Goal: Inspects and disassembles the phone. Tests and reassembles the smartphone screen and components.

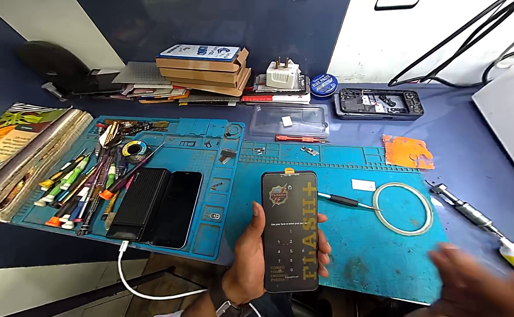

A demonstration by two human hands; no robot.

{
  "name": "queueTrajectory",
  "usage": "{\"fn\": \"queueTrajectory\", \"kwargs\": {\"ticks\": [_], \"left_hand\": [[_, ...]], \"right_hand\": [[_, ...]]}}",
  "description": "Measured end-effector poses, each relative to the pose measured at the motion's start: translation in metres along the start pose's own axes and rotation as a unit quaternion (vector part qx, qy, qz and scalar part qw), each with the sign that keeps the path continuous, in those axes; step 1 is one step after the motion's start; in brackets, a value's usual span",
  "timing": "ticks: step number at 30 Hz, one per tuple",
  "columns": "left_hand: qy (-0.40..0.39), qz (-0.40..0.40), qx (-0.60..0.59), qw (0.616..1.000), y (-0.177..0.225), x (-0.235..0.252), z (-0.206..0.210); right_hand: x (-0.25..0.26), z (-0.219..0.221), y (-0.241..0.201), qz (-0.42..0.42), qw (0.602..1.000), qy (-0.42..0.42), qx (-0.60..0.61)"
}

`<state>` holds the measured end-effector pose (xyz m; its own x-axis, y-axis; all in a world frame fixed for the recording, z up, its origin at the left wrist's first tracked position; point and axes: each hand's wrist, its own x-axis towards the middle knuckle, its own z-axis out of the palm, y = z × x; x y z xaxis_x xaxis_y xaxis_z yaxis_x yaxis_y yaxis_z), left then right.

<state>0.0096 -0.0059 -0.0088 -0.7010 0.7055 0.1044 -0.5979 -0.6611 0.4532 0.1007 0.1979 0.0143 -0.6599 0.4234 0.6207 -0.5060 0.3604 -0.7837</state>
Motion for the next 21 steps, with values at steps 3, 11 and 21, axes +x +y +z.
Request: {"fn": "queueTrajectory", "kwargs": {"ticks": [3,11,21], "left_hand": [[0.0,0.005,0.013,1.0,0.0,-0.001,0.0],[0.009,0.033,0.041,0.999,0.0,-0.002,0.0],[0.021,0.028,0.047,0.998,0.0,-0.003,0.001]], "right_hand": [[-0.03,0.016,0.002,-0.058,0.982,-0.153,-0.098],[-0.072,0.035,0.005,-0.097,0.965,-0.171,-0.176],[-0.063,0.044,0.001,-0.062,0.956,-0.181,-0.222]]}}
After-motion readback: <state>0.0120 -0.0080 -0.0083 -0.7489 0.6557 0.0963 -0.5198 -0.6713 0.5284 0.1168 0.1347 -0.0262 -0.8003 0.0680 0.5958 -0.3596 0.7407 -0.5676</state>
